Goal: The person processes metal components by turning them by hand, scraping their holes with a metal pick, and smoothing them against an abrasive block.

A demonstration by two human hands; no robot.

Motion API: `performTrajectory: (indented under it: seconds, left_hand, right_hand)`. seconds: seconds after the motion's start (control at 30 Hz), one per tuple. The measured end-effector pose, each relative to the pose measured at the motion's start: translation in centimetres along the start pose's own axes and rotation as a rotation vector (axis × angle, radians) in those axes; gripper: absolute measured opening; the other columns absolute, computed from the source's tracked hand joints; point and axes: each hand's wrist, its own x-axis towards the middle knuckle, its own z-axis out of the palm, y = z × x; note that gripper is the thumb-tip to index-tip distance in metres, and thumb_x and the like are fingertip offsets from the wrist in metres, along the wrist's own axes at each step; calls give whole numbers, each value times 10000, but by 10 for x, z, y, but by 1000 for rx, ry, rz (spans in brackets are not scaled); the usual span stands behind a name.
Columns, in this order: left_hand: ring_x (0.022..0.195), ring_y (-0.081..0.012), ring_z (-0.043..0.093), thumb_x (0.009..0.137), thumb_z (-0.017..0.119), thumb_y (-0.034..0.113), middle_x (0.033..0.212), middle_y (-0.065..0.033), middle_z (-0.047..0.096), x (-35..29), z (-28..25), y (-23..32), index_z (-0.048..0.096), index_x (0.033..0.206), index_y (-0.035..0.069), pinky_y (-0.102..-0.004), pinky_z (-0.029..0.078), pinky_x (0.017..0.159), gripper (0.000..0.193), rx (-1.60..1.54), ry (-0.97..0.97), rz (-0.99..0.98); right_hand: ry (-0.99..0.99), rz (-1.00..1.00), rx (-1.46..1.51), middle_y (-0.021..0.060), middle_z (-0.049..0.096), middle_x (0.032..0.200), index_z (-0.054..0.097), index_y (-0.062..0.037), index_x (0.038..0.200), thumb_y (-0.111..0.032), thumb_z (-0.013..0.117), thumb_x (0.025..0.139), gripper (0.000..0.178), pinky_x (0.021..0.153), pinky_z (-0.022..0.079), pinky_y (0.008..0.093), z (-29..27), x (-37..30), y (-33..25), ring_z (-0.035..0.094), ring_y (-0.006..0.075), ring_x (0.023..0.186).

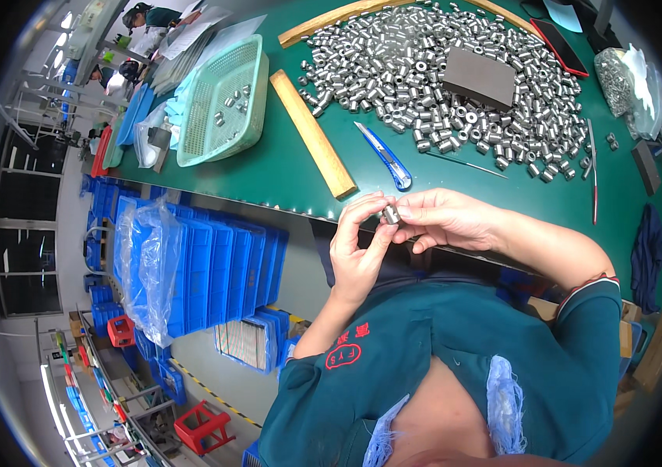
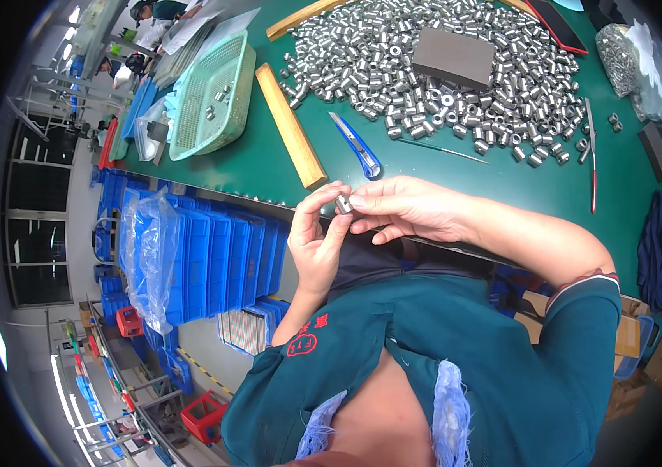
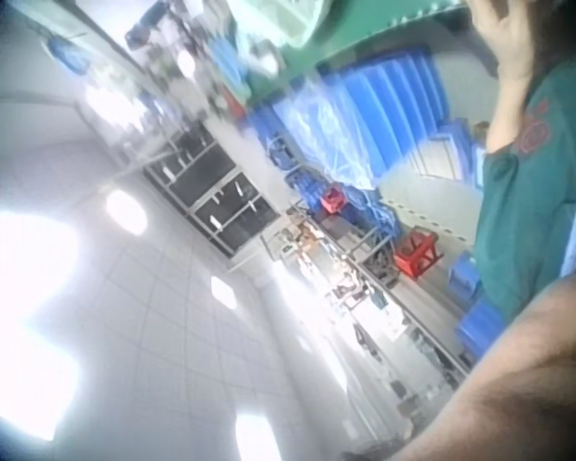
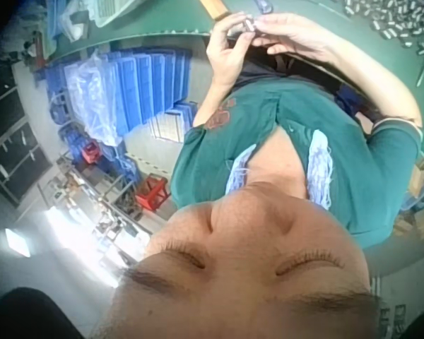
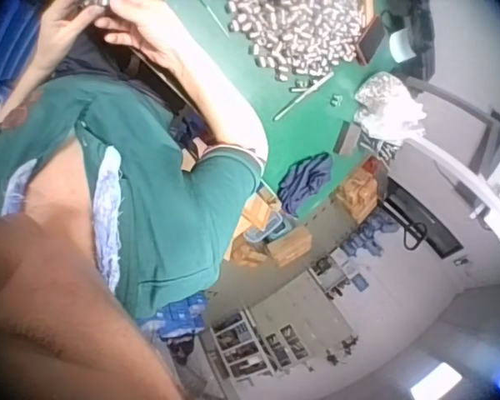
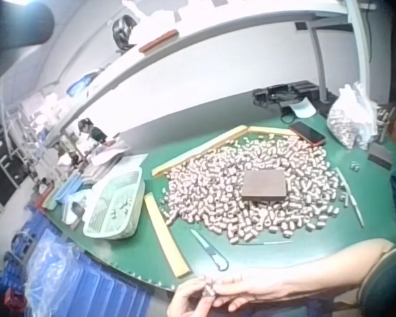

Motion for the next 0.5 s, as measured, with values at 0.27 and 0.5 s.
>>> performTrajectory:
  seconds: [0.27, 0.5]
  left_hand:
    - [1146, -262, 512, 820, 645, 6, 1106, -146, 599, -1, -2, -2, 545, 1098, -9, -372, 371, 998, 296, 18, -22, 18]
    - [1147, -270, 510, 804, 641, -18, 1097, -143, 599, -4, -2, -1, 551, 1095, -3, -378, 368, 1000, 306, 20, -27, 15]
  right_hand:
    - [15, 13, 20, 20, 619, 1005, 533, -57, 1193, -227, 577, 914, 330, 697, 532, 230, -1, 1, 2, 623, 92, 899]
    - [-1, 27, 3, 19, 622, 997, 562, -59, 1129, -230, 580, 913, 277, 694, 528, 217, 1, -1, 1, 620, 83, 894]
